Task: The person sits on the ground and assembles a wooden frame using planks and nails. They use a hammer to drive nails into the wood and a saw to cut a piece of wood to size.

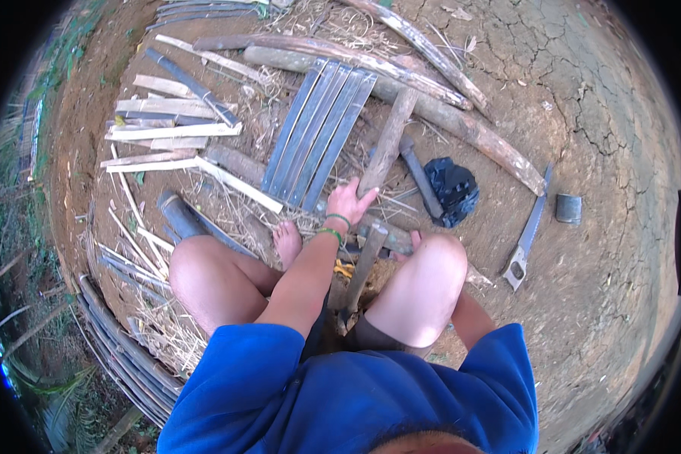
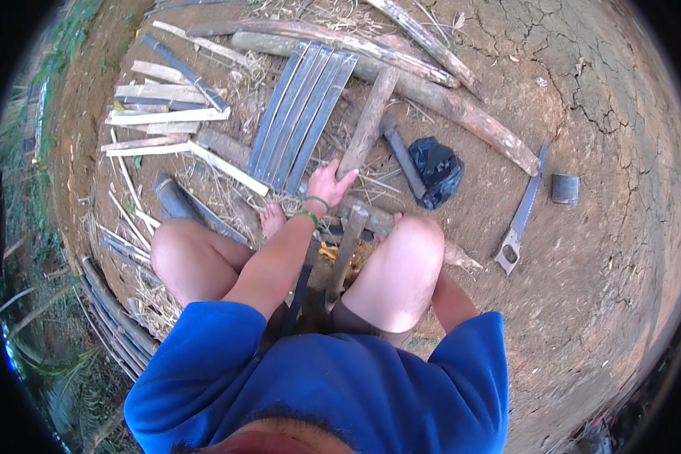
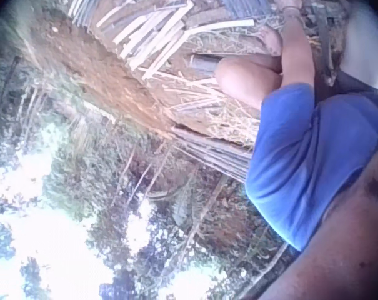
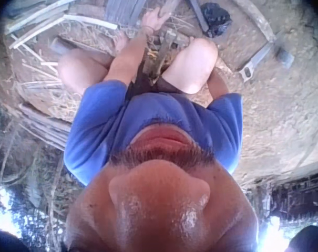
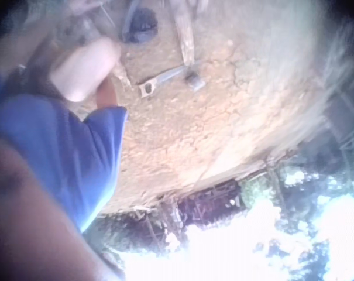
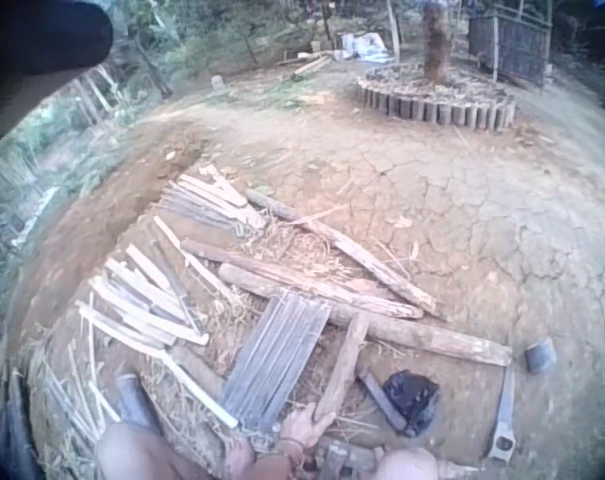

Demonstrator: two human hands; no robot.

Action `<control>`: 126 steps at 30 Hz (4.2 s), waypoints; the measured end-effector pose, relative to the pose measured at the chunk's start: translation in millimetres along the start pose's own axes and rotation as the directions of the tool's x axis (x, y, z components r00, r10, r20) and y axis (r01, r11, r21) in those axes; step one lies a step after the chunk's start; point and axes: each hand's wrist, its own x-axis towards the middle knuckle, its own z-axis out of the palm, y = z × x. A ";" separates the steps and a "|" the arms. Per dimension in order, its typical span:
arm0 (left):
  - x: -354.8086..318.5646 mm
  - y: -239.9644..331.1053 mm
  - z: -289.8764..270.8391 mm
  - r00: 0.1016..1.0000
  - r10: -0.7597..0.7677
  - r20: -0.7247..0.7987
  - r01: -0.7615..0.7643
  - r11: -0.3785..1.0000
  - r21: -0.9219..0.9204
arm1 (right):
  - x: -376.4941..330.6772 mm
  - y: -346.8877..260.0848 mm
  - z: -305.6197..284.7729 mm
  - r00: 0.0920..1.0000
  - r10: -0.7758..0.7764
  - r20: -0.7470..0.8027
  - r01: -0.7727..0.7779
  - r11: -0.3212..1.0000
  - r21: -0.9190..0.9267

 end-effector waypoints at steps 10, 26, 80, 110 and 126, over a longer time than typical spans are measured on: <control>1.4 3.5 -2.9 0.999 -0.002 0.037 0.002 1.000 -0.002 | -0.1 26.0 7.9 0.956 -0.285 -0.063 0.151 0.666 -0.731; 20.7 -21.8 16.5 0.997 0.033 0.068 -0.029 0.997 -0.066 | -39.0 -27.7 -121.7 0.990 -0.136 -0.029 0.097 0.825 -0.556; -6.0 -30.9 11.0 0.990 0.042 0.131 -0.054 0.995 0.089 | -79.4 -57.7 128.9 0.910 0.379 0.170 -0.291 0.874 -0.390; -12.1 -40.2 21.5 0.985 0.161 -0.066 -0.161 0.987 0.000 | 52.3 -6.6 -108.7 0.602 0.072 -0.795 0.109 0.979 0.171; -5.4 -42.6 24.1 0.983 0.184 -0.024 -0.184 0.983 -0.023 | 59.6 -28.8 -71.7 0.702 0.196 -0.685 0.153 0.898 0.414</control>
